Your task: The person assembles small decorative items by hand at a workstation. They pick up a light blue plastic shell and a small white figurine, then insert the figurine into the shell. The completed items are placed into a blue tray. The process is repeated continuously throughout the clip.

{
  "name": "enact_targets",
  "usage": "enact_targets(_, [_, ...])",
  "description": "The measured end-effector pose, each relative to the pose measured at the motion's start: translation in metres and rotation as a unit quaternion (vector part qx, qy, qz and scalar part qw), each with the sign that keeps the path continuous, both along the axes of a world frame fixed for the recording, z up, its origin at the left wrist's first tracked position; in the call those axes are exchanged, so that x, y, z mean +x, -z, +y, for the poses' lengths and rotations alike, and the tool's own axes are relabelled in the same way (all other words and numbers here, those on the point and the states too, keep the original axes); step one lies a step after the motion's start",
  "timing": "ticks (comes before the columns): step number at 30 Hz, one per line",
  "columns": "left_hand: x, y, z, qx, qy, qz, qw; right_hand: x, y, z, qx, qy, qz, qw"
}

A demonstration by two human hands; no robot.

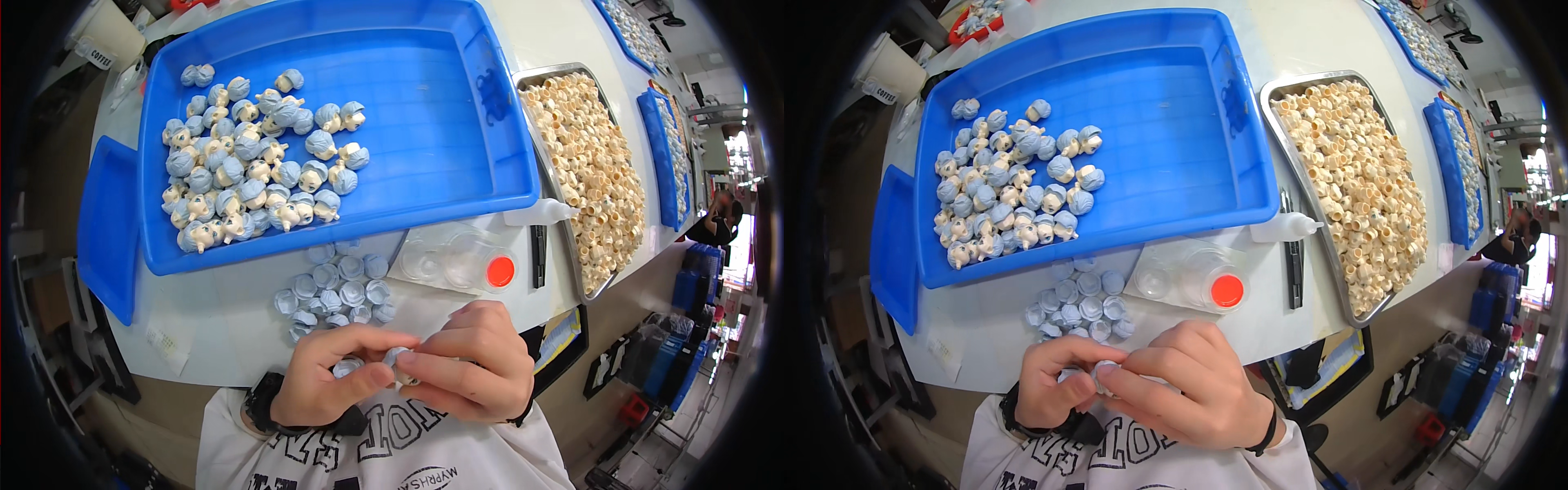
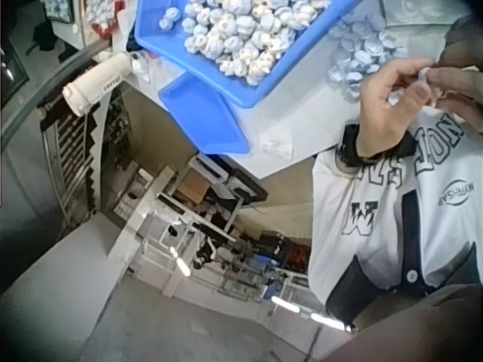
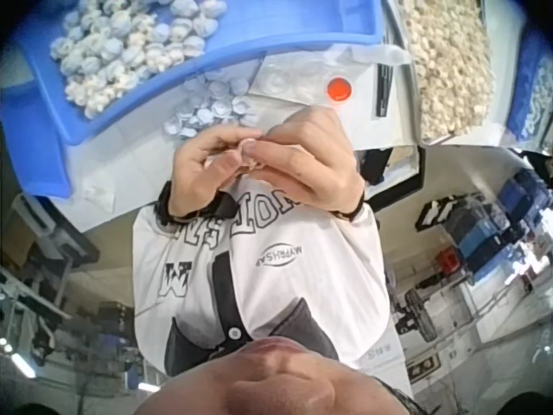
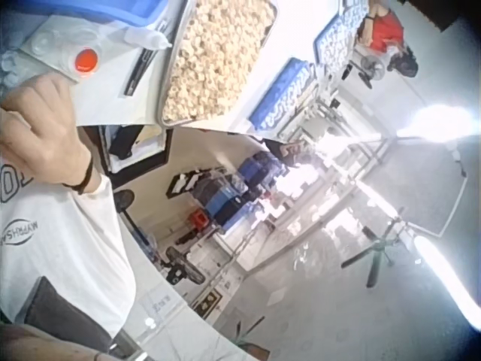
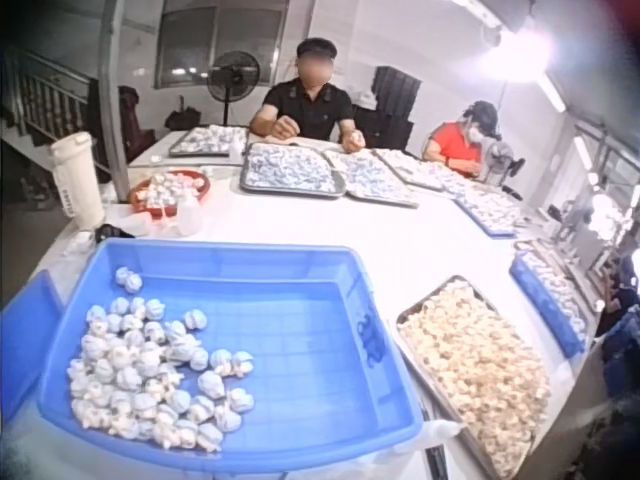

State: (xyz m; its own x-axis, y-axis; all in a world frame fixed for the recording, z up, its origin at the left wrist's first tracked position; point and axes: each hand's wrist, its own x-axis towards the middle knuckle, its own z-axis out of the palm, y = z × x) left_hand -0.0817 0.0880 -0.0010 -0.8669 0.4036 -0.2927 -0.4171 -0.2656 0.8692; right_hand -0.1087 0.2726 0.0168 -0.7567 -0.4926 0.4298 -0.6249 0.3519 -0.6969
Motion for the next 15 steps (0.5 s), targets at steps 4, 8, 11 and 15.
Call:
enact_targets(4, [-0.001,-0.003,0.001,0.027,0.000,-0.051,0.998,0.006,0.002,-0.003,0.014,0.042,0.032,0.999])
enact_targets(8, [0.003,0.009,-0.004,0.086,-0.035,-0.044,0.995,0.012,0.007,-0.020,0.024,0.105,0.066,0.992])
enact_targets(11, [0.002,0.009,0.000,0.076,-0.039,-0.024,0.996,0.013,0.023,-0.028,0.002,0.126,0.099,0.987])
enact_targets(15, [0.000,0.001,0.000,0.072,-0.002,-0.018,0.997,0.012,0.021,-0.027,-0.007,0.094,0.047,0.994])
